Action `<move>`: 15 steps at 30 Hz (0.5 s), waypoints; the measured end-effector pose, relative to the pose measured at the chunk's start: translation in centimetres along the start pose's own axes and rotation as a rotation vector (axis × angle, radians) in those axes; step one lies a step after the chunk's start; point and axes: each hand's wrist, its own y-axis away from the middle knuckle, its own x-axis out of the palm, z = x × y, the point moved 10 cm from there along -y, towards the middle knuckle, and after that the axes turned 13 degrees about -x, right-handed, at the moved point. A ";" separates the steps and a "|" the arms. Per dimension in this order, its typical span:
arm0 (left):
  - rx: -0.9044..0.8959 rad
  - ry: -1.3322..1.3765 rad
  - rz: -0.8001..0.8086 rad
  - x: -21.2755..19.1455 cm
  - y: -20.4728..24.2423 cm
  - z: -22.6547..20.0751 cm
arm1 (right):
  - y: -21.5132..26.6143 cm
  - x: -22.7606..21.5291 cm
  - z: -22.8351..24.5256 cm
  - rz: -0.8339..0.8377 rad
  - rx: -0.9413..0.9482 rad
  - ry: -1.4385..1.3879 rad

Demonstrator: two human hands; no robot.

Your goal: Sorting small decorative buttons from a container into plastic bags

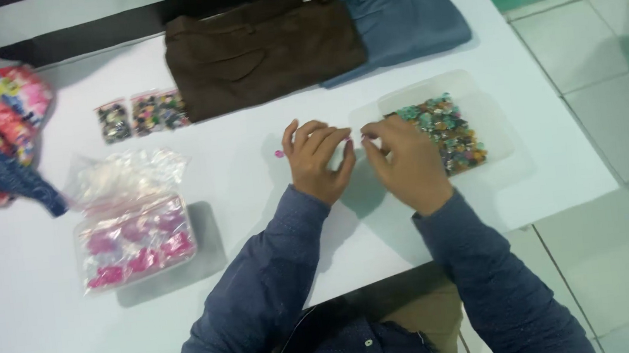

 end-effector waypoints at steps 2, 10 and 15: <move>-0.022 -0.067 -0.017 -2.3 0.7 1.9 | -0.8 2.4 1.5 0.047 0.004 -0.046; -0.240 -0.365 0.018 -6.7 3.8 9.4 | -0.5 13.0 0.1 0.287 0.132 -0.108; -0.326 -0.410 0.072 -5.1 4.0 11.7 | 0.4 13.5 1.0 0.292 0.123 -0.114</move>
